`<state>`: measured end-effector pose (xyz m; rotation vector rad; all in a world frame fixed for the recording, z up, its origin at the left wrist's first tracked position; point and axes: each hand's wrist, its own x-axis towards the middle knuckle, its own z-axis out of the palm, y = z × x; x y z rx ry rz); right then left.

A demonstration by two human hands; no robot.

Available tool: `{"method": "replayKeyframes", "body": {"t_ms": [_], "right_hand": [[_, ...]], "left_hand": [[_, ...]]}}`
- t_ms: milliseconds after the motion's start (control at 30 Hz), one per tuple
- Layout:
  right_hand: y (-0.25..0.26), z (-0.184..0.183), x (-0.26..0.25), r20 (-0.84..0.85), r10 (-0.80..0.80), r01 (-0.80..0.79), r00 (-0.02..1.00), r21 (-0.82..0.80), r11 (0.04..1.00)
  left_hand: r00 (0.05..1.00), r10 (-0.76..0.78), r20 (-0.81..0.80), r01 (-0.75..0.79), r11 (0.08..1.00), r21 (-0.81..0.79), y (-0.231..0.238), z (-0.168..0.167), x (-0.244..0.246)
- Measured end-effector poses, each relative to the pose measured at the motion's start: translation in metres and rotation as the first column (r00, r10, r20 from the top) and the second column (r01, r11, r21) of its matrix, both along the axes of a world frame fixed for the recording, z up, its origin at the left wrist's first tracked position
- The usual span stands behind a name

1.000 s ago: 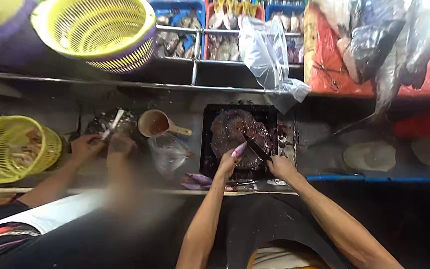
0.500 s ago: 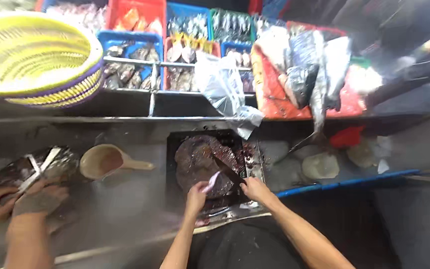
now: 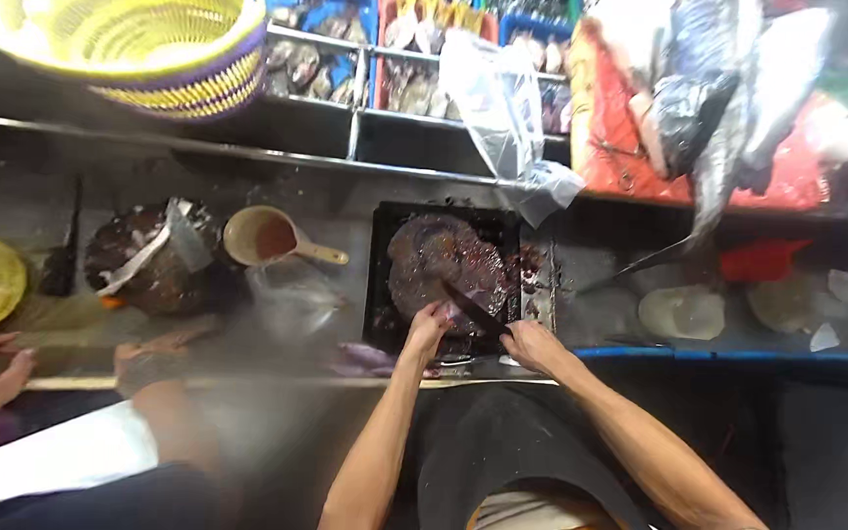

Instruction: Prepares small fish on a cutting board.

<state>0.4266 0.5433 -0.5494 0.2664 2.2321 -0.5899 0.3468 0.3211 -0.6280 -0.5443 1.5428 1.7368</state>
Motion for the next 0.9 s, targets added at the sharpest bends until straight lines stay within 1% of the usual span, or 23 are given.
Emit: {"method": "replayKeyframes", "body": {"t_ms": [67,100,133,167,200,233,267,333,367,400,467,500,533,600,633,667,700,733,767,800,833,867,900], "right_hand": [[0.004,0.006,0.001,0.020,-0.015,0.017,1.000,-0.134,0.991],[0.012,0.002,-0.003,0.015,-0.040,0.042,0.999,-0.138,0.990],[0.019,-0.004,-0.007,-0.008,-0.061,0.060,0.998,-0.078,0.995],[0.018,-0.009,-0.010,-0.028,-0.053,0.054,0.998,0.040,0.998],[0.010,-0.008,-0.010,-0.024,-0.030,0.033,0.999,0.141,0.990],[-0.003,-0.002,-0.007,-0.009,0.009,-0.007,1.000,0.181,0.983],[-0.015,0.007,-0.005,0.004,0.054,-0.053,0.999,0.162,0.985],[-0.021,0.019,-0.003,0.015,0.066,-0.067,0.998,0.028,0.997],[-0.015,0.017,-0.005,0.008,0.039,-0.039,0.999,-0.008,0.999],[-0.007,0.009,-0.008,-0.008,-0.001,0.001,1.000,0.002,1.000],[-0.003,-0.009,-0.008,-0.056,-0.075,0.080,0.996,0.095,0.992],[-0.010,-0.013,-0.003,-0.062,-0.072,0.079,0.995,0.123,0.989],[-0.018,-0.009,0.002,-0.053,-0.053,0.059,0.997,0.109,0.992],[-0.025,0.004,0.008,-0.027,-0.051,0.050,0.998,-0.031,0.998],[-0.020,0.007,0.008,-0.020,-0.079,0.076,0.997,-0.106,0.991],[-0.011,0.010,0.005,-0.033,-0.098,0.093,0.995,-0.137,0.986],[-0.002,0.014,-0.001,-0.078,-0.116,0.106,0.990,-0.123,0.987],[0.005,0.018,-0.006,-0.175,-0.138,0.122,0.975,-0.100,0.988],[0.009,0.023,-0.008,-0.327,-0.173,0.149,0.929,-0.097,0.984],[0.010,0.027,-0.010,-0.514,-0.211,0.172,0.831,-0.122,0.977],[0.010,0.028,-0.012,-0.679,-0.260,0.178,0.687,-0.190,0.966],[0.008,0.025,-0.017,-0.788,-0.307,0.152,0.533,-0.268,0.951],[0.005,0.017,-0.020,-0.838,-0.343,0.118,0.424,-0.325,0.938]], "left_hand": [[1.000,-0.026,-0.017,0.026,1.000,0.017,-0.008,-0.004,0.001],[0.998,-0.044,-0.036,0.045,0.998,0.034,-0.011,-0.005,0.002],[0.995,-0.075,-0.073,0.077,0.996,0.034,-0.012,-0.006,0.004],[0.984,-0.125,-0.127,0.125,0.992,-0.009,-0.011,-0.007,0.007],[0.963,-0.196,-0.187,0.179,0.978,-0.104,-0.009,-0.007,0.010],[0.929,-0.277,-0.246,0.224,0.949,-0.223,-0.007,-0.005,0.013],[0.896,-0.340,-0.284,0.247,0.916,-0.316,-0.006,-0.004,0.013],[0.874,-0.361,-0.324,0.225,0.893,-0.390,-0.005,-0.008,0.014],[0.880,-0.345,-0.325,0.216,0.902,-0.374,-0.006,-0.011,0.017],[0.894,-0.317,-0.317,0.207,0.919,-0.335,-0.007,-0.011,0.018],[0.946,-0.195,-0.259,0.148,0.970,-0.191,-0.006,-0.007,0.020],[0.970,-0.122,-0.210,0.102,0.989,-0.103,-0.005,-0.007,0.021],[0.985,-0.056,-0.163,0.051,0.998,-0.030,-0.003,-0.008,0.020],[0.996,0.055,-0.066,-0.051,0.997,0.065,-0.004,-0.008,0.015],[0.996,0.086,-0.021,-0.084,0.991,0.100,-0.008,-0.007,0.013],[0.995,0.099,0.013,-0.100,0.986,0.135,-0.013,-0.006,0.011],[0.995,0.096,0.029,-0.100,0.982,0.162,-0.018,-0.006,0.008],[0.996,0.081,0.029,-0.085,0.982,0.166,-0.023,-0.008,0.006],[0.998,0.063,0.023,-0.066,0.987,0.148,-0.027,-0.012,0.006],[0.999,0.037,0.013,-0.038,0.992,0.119,-0.031,-0.013,0.006],[1.000,0.012,0.005,-0.012,0.996,0.093,-0.034,-0.014,0.007],[1.000,-0.010,-0.001,0.010,0.998,0.069,-0.038,-0.015,0.006],[1.000,-0.027,-0.003,0.027,0.998,0.050,-0.041,-0.015,0.005]]}}
